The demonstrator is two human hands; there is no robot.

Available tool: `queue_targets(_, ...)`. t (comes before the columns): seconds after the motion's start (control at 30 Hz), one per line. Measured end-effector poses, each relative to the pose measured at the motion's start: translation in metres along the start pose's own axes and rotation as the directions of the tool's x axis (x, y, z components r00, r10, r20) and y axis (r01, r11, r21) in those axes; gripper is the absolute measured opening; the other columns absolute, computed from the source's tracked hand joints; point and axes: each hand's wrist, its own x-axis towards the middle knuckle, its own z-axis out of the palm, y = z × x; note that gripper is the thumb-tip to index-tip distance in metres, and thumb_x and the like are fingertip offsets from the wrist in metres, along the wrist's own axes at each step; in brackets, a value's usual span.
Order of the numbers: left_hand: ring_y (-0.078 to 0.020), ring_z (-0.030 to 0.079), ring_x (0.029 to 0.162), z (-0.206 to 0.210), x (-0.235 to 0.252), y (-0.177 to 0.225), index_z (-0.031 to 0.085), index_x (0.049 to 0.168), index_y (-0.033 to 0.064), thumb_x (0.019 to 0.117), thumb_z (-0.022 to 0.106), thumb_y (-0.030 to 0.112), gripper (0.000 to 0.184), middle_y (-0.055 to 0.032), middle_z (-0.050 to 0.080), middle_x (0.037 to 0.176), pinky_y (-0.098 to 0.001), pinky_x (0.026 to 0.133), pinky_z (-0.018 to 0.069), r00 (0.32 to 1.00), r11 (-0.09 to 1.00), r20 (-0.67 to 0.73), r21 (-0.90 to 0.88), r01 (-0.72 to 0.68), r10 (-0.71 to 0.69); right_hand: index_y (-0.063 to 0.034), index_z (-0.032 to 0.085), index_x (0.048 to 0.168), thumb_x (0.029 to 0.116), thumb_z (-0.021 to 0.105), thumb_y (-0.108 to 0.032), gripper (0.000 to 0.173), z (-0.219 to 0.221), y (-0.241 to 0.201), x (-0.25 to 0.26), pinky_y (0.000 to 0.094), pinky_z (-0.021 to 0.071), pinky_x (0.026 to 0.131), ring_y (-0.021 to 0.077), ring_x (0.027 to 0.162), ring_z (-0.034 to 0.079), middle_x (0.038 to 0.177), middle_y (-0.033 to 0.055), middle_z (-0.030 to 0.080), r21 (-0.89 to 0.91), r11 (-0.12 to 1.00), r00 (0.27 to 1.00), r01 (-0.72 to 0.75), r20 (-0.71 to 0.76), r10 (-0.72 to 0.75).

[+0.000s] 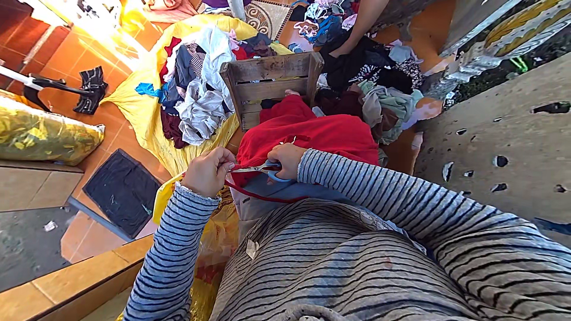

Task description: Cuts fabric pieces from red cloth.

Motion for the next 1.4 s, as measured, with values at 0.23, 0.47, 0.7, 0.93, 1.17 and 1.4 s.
queue_targets(0.23,-0.0193,0.070,0.072,-0.004,-0.001,0.003,0.070,0.100,0.0017,0.0876,0.075,0.000,0.013,-0.0094,0.072,0.084,-0.0403,0.070,0.0591,1.000,1.000,-0.012,0.018,-0.013,0.013,0.0009,0.066,0.110,0.0815,0.085,-0.046,0.058,0.001,-0.015,-0.002,0.0456,0.0529,0.088,0.0275,0.099,0.062,0.109,0.0147,0.059,0.106,0.992,0.998,-0.064,0.000,0.064)
queue_targets(0.47,-0.0204,0.070,0.071,-0.005,-0.005,0.001,0.071,0.101,0.0009,0.0884,0.074,0.000,0.013,-0.0101,0.073,0.085,-0.0404,0.068,0.0586,0.999,0.999,-0.038,0.033,-0.013,0.014,0.0003,0.068,0.100,0.0811,0.085,-0.046,0.053,-0.002,-0.020,-0.001,0.0464,0.0511,0.087,0.0280,0.098,0.062,0.105,0.0147,0.062,0.070,0.996,0.999,-0.052,0.018,0.051)
queue_targets(0.7,-0.0229,0.069,0.070,-0.003,-0.008,-0.001,0.070,0.102,-0.0002,0.0898,0.073,0.002,0.013,-0.0116,0.072,0.087,-0.0435,0.067,0.0578,0.998,0.997,-0.050,0.068,-0.023,0.026,0.0019,0.069,0.103,0.0860,0.082,-0.041,0.048,-0.002,-0.017,-0.002,0.0469,0.0493,0.090,0.0300,0.102,0.062,0.105,0.0169,0.064,0.039,0.999,0.999,-0.027,0.047,0.026)
queue_targets(0.93,-0.0271,0.071,0.076,-0.004,-0.010,0.006,0.071,0.101,0.0006,0.0899,0.072,0.003,0.012,-0.0121,0.073,0.086,-0.0487,0.071,0.0574,0.996,0.994,-0.065,0.092,-0.051,0.057,-0.0006,0.067,0.110,0.0802,0.086,-0.047,0.059,-0.001,-0.028,0.000,0.0463,0.0527,0.088,0.0276,0.101,0.062,0.112,0.0142,0.059,0.098,0.994,0.999,-0.042,-0.001,0.042)
queue_targets(1.17,-0.0303,0.071,0.077,-0.003,-0.012,0.002,0.070,0.100,-0.0015,0.0899,0.071,0.003,0.011,-0.0137,0.072,0.084,-0.0522,0.074,0.0563,0.995,0.989,-0.075,0.139,-0.055,0.066,0.0001,0.069,0.104,0.0853,0.082,-0.042,0.048,-0.003,-0.031,-0.002,0.0485,0.0508,0.088,0.0298,0.102,0.063,0.106,0.0156,0.064,0.042,0.995,0.996,-0.086,0.025,0.085)
queue_targets(1.4,-0.0336,0.073,0.085,0.008,-0.015,0.012,0.070,0.097,0.0002,0.0899,0.070,0.002,0.008,-0.0146,0.074,0.090,-0.0540,0.077,0.0573,0.992,0.985,-0.075,0.149,-0.090,0.103,-0.0018,0.066,0.113,0.0811,0.083,-0.047,0.058,0.000,-0.040,0.001,0.0483,0.0528,0.089,0.0300,0.105,0.062,0.114,0.0143,0.059,0.017,0.998,0.997,-0.058,-0.059,0.059)
